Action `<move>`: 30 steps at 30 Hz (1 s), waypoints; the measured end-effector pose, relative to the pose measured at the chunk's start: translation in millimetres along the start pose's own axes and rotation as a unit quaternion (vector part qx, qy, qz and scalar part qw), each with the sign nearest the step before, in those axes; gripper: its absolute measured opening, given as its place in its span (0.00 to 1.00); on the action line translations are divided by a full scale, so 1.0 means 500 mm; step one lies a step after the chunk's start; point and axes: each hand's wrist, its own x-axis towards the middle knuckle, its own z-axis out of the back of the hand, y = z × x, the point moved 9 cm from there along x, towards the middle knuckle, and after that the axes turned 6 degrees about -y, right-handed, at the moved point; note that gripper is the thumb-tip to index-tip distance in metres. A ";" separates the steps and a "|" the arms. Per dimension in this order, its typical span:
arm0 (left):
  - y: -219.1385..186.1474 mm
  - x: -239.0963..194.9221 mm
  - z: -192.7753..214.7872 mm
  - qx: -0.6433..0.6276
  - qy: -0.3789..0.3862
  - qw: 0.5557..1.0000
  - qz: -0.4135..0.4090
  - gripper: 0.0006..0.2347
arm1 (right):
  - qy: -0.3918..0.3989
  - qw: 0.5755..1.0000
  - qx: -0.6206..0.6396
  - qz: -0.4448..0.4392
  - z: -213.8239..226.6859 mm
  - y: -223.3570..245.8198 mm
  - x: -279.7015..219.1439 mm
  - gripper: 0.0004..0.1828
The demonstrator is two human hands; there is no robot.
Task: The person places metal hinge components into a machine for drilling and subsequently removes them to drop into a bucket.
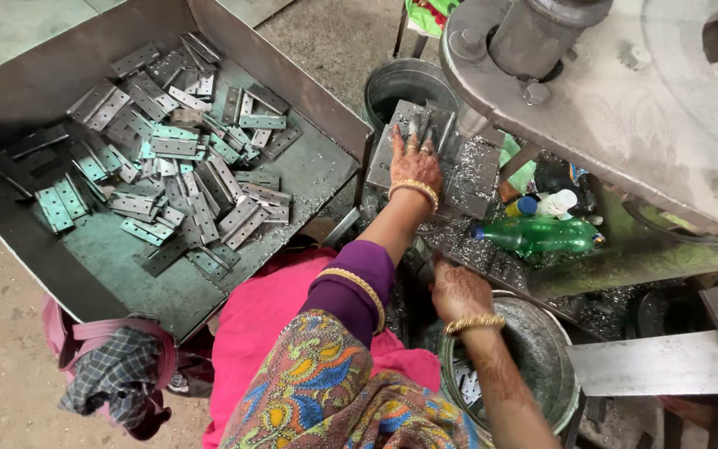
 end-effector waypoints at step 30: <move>0.010 -0.140 0.012 -0.039 -0.079 0.996 -0.012 0.13 | 0.051 0.999 -0.013 -0.002 0.070 0.056 -0.003 0.15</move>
